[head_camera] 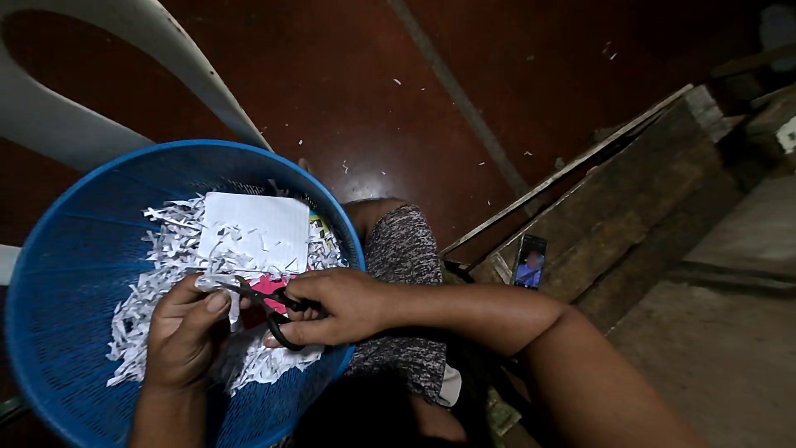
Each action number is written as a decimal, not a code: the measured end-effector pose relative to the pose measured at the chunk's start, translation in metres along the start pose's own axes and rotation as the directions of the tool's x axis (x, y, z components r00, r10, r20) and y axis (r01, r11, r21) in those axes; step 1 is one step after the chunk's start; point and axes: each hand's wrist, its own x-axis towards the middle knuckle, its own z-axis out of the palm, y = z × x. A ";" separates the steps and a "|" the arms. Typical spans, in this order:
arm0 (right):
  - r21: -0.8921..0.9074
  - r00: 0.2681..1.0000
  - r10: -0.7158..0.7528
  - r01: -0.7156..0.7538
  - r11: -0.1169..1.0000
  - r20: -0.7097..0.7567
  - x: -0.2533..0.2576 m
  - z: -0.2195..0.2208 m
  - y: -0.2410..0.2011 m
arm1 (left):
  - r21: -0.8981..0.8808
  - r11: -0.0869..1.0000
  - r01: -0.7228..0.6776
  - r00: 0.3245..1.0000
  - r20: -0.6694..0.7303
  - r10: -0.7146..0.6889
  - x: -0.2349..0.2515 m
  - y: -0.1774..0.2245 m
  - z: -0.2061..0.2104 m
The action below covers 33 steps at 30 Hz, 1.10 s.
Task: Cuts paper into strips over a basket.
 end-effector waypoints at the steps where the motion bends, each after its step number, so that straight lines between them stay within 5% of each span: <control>1: -0.002 1.000 0.001 -0.001 1.000 0.002 0.000 0.000 0.000 | -0.002 1.000 0.000 1.000 0.000 0.000 0.000 0.000 0.000; 33: -0.011 1.000 0.014 -0.014 1.000 0.025 0.002 -0.001 -0.003 | -0.009 1.000 0.019 0.999 -0.034 -0.019 -0.002 0.004 0.000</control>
